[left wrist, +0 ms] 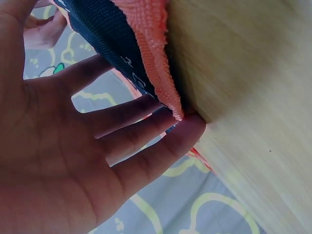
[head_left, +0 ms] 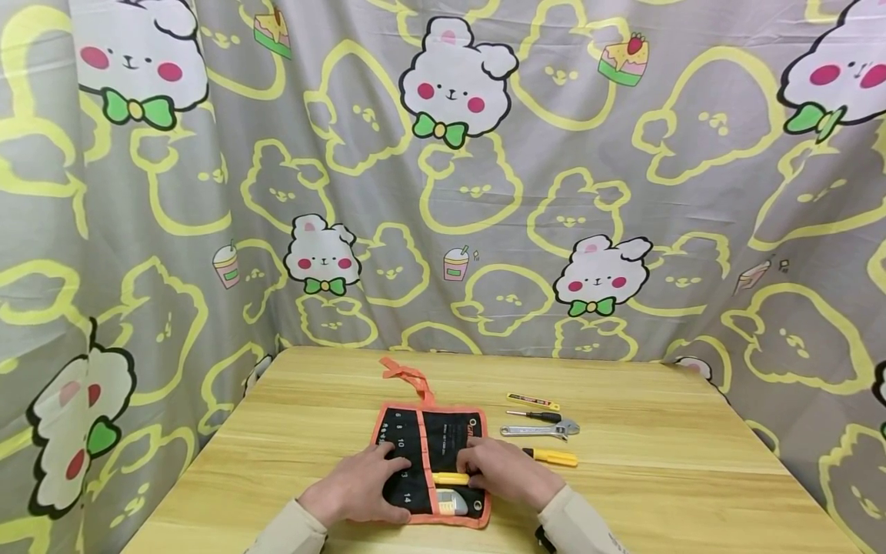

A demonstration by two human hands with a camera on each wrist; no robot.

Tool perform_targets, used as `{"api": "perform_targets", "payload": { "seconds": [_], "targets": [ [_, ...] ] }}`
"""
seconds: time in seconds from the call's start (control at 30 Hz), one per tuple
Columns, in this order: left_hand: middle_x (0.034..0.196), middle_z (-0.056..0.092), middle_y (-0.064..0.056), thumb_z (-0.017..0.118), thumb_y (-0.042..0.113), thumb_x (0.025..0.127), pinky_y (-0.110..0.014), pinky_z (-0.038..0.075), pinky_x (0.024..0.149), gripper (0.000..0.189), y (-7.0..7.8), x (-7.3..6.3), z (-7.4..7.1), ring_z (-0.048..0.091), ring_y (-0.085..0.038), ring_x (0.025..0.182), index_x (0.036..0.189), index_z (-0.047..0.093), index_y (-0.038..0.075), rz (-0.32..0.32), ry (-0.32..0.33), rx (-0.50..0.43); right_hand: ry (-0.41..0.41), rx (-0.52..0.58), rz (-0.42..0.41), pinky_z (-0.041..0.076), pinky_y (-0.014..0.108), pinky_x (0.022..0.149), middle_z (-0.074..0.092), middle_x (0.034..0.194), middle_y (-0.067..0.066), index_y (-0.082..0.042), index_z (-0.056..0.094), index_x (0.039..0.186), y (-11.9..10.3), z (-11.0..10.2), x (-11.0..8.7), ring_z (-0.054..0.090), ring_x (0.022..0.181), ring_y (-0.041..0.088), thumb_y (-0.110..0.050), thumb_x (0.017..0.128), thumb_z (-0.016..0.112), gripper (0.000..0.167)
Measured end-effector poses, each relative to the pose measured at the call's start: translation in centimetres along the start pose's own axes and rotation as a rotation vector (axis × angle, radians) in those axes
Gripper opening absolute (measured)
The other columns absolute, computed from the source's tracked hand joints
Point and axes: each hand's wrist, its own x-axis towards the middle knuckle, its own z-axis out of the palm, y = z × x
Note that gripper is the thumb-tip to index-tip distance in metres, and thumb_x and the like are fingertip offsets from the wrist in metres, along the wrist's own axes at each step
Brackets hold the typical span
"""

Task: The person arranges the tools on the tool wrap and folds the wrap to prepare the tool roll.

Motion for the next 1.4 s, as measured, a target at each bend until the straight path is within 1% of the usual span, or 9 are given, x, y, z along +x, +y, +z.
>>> {"api": "perform_targets", "payload": {
  "seconds": [0.13, 0.3, 0.43, 0.6, 0.8, 0.93, 1.17, 1.4],
  "targets": [
    [0.145, 0.054, -0.019, 0.081, 0.062, 0.076, -0.061, 0.05, 0.098, 0.072, 0.0, 0.0, 0.0, 0.056, -0.041, 0.129, 0.134, 0.067, 0.02, 0.006, 0.004, 0.005, 0.003, 0.003, -0.003, 0.04, 0.019, 0.063, 0.051, 0.082, -0.011, -0.023, 0.07, 0.087, -0.1, 0.1, 0.1, 0.043, 0.067, 0.002, -0.016, 0.092, 0.077, 0.011],
    [0.145, 0.054, -0.019, 0.081, 0.062, 0.077, -0.06, 0.05, 0.098, 0.073, 0.0, 0.0, 0.0, 0.056, -0.041, 0.129, 0.134, 0.067, 0.021, 0.008, 0.003, 0.009, -0.009, 0.007, -0.003, 0.044, 0.018, 0.065, 0.055, 0.083, -0.012, -0.023, 0.076, 0.092, -0.5, 0.1, 0.6, 0.046, 0.07, 0.0, -0.018, 0.093, 0.075, 0.006],
    [0.145, 0.054, -0.018, 0.081, 0.063, 0.077, -0.059, 0.05, 0.099, 0.073, 0.1, 0.0, 0.0, 0.056, -0.04, 0.129, 0.134, 0.067, 0.021, 0.005, -0.002, 0.006, -0.011, 0.002, 0.002, 0.046, 0.019, 0.066, 0.057, 0.084, -0.012, -0.023, 0.078, 0.094, -0.9, 0.0, 0.8, 0.047, 0.071, 0.0, -0.017, 0.093, 0.076, 0.006],
    [0.144, 0.055, -0.018, 0.081, 0.062, 0.077, -0.06, 0.05, 0.098, 0.072, 0.1, 0.0, -0.1, 0.056, -0.041, 0.128, 0.135, 0.066, 0.02, 0.014, 0.001, 0.008, -0.014, 0.005, 0.01, 0.046, 0.019, 0.065, 0.058, 0.086, -0.011, -0.023, 0.074, 0.093, -0.9, 0.0, 0.9, 0.048, 0.072, 0.0, -0.018, 0.092, 0.076, 0.006],
    [0.144, 0.055, -0.018, 0.081, 0.062, 0.077, -0.06, 0.051, 0.097, 0.073, 0.0, 0.0, -0.1, 0.057, -0.041, 0.128, 0.135, 0.066, 0.021, 0.014, 0.003, 0.01, -0.007, -0.006, 0.023, 0.045, 0.019, 0.065, 0.057, 0.087, -0.01, -0.024, 0.072, 0.099, -0.7, 0.0, 0.9, 0.046, 0.071, 0.001, -0.018, 0.089, 0.08, 0.014],
    [0.144, 0.055, -0.017, 0.08, 0.064, 0.077, -0.059, 0.051, 0.097, 0.073, 0.0, 0.0, 0.0, 0.057, -0.04, 0.127, 0.135, 0.067, 0.021, 0.013, 0.006, 0.01, 0.007, -0.008, 0.017, 0.044, 0.019, 0.064, 0.055, 0.085, -0.01, -0.025, 0.074, 0.098, -0.7, 0.1, 0.9, 0.045, 0.069, 0.001, -0.017, 0.087, 0.082, 0.016],
    [0.143, 0.055, -0.017, 0.08, 0.064, 0.076, -0.058, 0.051, 0.097, 0.073, 0.0, 0.0, 0.0, 0.058, -0.039, 0.126, 0.135, 0.067, 0.021, 0.019, 0.011, 0.013, 0.027, -0.009, 0.007, 0.044, 0.018, 0.064, 0.054, 0.083, -0.012, -0.024, 0.075, 0.091, -0.8, 0.1, 1.1, 0.044, 0.07, 0.001, -0.018, 0.087, 0.082, 0.011],
    [0.145, 0.055, -0.018, 0.078, 0.066, 0.077, -0.059, 0.05, 0.099, 0.075, 0.0, 0.0, 0.0, 0.056, -0.04, 0.129, 0.136, 0.066, 0.022, 0.009, -0.005, 0.005, 0.033, 0.015, -0.006, 0.049, 0.017, 0.07, 0.059, 0.089, -0.012, -0.023, 0.078, 0.093, -1.0, 0.2, 1.3, 0.049, 0.077, -0.002, -0.018, 0.089, 0.08, 0.007]
  ]
}}
